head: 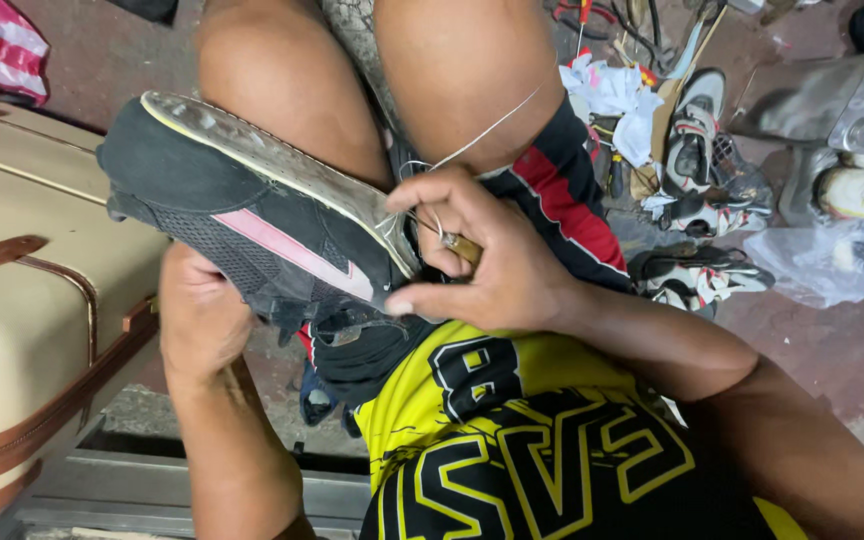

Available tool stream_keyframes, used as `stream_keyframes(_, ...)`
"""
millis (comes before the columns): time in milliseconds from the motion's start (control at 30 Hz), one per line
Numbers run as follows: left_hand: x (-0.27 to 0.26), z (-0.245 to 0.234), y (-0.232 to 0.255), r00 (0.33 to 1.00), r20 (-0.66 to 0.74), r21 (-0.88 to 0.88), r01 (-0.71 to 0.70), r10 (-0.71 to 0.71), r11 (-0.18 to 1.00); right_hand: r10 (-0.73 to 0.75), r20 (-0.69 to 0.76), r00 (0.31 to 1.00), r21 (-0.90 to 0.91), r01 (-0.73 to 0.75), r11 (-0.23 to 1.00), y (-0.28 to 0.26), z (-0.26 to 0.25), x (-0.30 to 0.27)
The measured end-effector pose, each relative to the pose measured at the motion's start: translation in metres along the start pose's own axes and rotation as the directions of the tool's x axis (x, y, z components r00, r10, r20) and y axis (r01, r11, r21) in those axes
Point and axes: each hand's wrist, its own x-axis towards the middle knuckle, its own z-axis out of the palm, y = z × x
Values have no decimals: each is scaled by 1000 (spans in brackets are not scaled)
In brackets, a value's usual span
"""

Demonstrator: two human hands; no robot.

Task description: The person sits on the floor and sews a black athletic shoe using a needle and white thread. They repeatedly push the needle through the sole and upper, pull the thread tight, and inspect the stitching from different angles.

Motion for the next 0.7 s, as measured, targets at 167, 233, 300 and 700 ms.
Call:
stream_keyframes(167, -17, -54, -36, 901, -353, 30, -258, 252, 966, 64, -13, 998, -8, -65, 998, 2, -2, 8)
stream_keyframes(233, -18, -66, -40, 812, -516, 192, -200, 272, 961, 87, -8, 996, 6, -86, 996, 1, -3, 10)
stream_keyframes(300, -18, -63, -37, 740, -602, 365, -81, 301, 928, 118, -17, 993, 5, -118, 993, -1, -2, 11)
stream_keyframes(700, 15, 19, 34, 943, 269, 418, -297, 195, 859, 97, 100, 990, -334, -58, 941, -27, -17, 20)
